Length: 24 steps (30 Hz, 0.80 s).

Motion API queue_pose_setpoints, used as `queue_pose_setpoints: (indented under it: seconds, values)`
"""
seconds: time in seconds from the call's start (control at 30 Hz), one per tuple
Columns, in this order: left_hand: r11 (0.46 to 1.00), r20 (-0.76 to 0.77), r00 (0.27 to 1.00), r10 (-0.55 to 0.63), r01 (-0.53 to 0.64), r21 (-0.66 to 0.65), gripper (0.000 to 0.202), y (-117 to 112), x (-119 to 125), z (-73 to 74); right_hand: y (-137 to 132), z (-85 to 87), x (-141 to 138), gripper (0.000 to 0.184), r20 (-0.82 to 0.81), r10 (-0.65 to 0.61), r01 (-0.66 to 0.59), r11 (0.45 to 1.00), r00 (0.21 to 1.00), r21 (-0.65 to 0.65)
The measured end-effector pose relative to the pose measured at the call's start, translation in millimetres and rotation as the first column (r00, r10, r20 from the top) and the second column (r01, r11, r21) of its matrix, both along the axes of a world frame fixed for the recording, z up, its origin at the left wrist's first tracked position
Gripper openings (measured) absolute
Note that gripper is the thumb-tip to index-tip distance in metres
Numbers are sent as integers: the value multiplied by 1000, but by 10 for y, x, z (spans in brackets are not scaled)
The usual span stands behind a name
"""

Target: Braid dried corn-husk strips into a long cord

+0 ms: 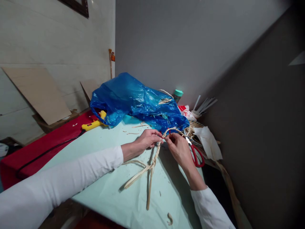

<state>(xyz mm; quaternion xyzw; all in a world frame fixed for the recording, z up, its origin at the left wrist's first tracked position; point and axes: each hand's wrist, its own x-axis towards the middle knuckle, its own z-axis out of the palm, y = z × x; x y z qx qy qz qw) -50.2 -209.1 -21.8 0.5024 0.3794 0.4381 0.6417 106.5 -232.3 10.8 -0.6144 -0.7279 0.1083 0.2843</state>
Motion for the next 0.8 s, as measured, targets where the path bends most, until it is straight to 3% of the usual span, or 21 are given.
queue_pose_setpoints:
  seconds: [0.13, 0.27, 0.33, 0.53, 0.6, 0.7, 0.8]
  values:
    - [994, -85, 992, 96, -91, 57, 14, -55, 36, 62, -78, 77, -54, 21, 224, -26, 15, 999, 974, 51]
    - [971, -188, 962, 199, -168, 170, 16, -80, 63, 115, -158, 76, -161, 16, 423, -79, -62, 949, 903, 308]
    - [955, -226, 945, 237, -185, 230, 20, -90, 64, 135, -173, 51, -198, 18, 492, -78, -131, 917, 867, 376]
    - [935, -228, 947, 225, -144, 325, 10, -88, 65, 98, -46, 1, -161, 21, 505, -96, -176, 868, 858, 465]
    - [944, -206, 957, 205, -138, 301, 4, -61, 71, 52, 23, 8, -137, 19, 514, -125, -158, 867, 849, 472]
    - [967, -164, 971, 176, -139, 213, 13, -19, 75, -2, 75, 41, -107, 18, 493, -107, -165, 863, 863, 477]
    - [983, -124, 981, 151, -136, 126, 14, -13, 63, 1, 35, 80, -82, 24, 369, -74, -160, 810, 927, 565]
